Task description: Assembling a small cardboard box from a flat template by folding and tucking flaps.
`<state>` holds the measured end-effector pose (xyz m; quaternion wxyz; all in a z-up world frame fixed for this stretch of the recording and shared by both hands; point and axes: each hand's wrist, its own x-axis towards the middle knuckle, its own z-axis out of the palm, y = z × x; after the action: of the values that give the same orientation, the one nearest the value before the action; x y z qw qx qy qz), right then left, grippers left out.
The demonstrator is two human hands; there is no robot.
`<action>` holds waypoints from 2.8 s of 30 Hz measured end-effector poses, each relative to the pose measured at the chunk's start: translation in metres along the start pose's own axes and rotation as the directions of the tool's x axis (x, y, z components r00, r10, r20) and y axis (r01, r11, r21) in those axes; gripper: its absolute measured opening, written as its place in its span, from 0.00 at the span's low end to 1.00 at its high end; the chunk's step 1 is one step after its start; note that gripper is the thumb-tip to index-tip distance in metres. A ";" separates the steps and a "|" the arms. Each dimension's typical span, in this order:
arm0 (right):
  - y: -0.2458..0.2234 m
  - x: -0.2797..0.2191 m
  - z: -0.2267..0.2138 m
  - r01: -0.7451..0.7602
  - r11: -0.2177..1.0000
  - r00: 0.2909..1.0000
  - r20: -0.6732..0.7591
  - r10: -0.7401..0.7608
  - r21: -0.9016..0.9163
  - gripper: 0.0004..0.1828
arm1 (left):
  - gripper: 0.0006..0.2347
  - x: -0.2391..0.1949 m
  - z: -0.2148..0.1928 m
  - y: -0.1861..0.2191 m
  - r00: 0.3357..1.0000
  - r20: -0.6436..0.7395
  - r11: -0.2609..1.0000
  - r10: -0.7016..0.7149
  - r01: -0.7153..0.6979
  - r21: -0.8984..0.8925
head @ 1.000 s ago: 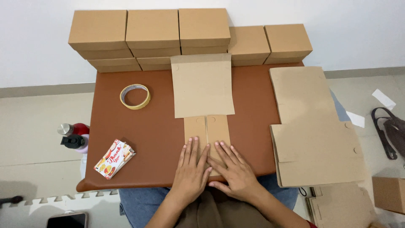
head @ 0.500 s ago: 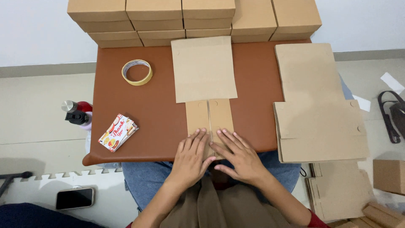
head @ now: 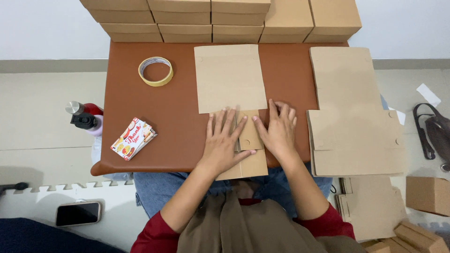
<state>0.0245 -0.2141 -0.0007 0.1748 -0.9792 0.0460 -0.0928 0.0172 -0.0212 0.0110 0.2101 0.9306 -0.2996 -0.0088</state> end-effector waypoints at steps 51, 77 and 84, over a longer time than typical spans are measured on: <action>-0.019 0.034 0.043 0.248 0.958 0.947 0.173 -0.272 0.146 0.30 | 0.35 0.021 0.007 -0.019 0.921 -0.167 0.925 -0.352 0.316 -0.210; 0.016 0.077 0.074 -0.001 0.977 1.000 0.015 -0.002 0.214 0.31 | 0.28 0.067 0.039 -0.079 0.807 -0.297 0.859 -0.511 0.472 -0.196; 0.011 0.082 0.066 -0.015 0.932 0.999 -0.038 0.031 0.362 0.38 | 0.30 0.064 0.016 -0.065 0.863 -0.280 0.865 -0.421 0.290 -0.408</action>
<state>0.1171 -0.2121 -0.0513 0.3521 -0.9274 0.0433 -0.1188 0.1037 -0.0156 -0.0226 0.4191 0.9027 -0.0695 0.0688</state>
